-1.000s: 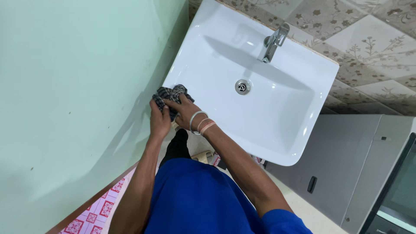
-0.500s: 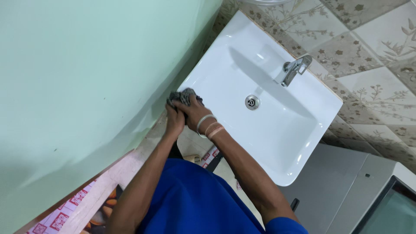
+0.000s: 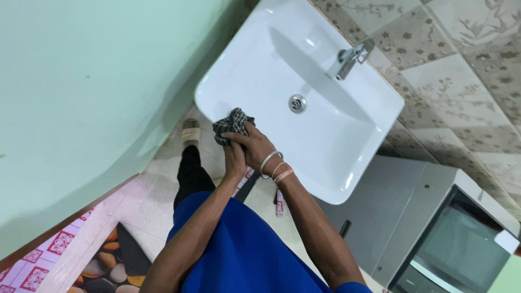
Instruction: The person wipes the surfaces and the faucet of a bathroom sink using a cloth.
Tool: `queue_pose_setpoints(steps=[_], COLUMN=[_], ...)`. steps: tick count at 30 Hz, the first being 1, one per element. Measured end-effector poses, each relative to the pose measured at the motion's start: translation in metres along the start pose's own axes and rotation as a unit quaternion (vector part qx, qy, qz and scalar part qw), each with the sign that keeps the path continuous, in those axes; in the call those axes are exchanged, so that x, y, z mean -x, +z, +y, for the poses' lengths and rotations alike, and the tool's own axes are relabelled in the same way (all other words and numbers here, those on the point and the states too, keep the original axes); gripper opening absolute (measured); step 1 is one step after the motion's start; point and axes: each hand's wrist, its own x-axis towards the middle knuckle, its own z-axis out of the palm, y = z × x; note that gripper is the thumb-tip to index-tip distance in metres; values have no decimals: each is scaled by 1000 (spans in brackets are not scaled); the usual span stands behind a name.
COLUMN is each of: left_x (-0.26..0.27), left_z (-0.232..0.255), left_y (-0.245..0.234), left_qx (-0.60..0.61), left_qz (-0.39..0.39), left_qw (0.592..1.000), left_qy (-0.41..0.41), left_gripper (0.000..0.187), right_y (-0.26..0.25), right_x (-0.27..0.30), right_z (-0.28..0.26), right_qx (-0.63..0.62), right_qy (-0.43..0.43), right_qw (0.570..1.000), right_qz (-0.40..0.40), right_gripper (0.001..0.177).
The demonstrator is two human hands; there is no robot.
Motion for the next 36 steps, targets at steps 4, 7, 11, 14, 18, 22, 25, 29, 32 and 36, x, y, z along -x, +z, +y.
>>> queue_pose_setpoints(steps=[4,7,11,14,18,22,25,29,32,36], left_x=[55,89,111,114,100,72,39,-8,-15,51], left_z=[-27,-26,14,45,44,26,12,-19,-56,-82], left_y=[43,62,58,41,14,-21,-41,-67,-39,43], left_qx=[-15,-94,-163,-86,-143,-114,-50,62,55,89], left_qz=[-77,-151,-285,-322,-223,-88,-18,-21,-58,-179], left_qw=[992,969,931,939,960,987,995,981,965,902], left_qy=[-96,-172,-159,-81,-87,-69,-79,-185,-249,-382], left_gripper=[67,64,55,52,48,44,51,51,49,47], right_y=[14,28,70,117,182,221,239,231,227,208], right_x=[73,127,190,217,199,136,57,11,36,147], right_z=[27,38,37,40,60,81,92,78,92,133], right_qx=[-61,-48,-81,-169,-521,-837,-915,-896,-878,-795], right_qy=[-5,62,206,262,274,251,18,138,178,100], right_qw=[991,978,900,803,601,338,269,312,273,293], right_qz=[116,195,374,508,540,348,301,284,350,521], right_gripper=[35,34,39,41,48,49,42,43,53,69])
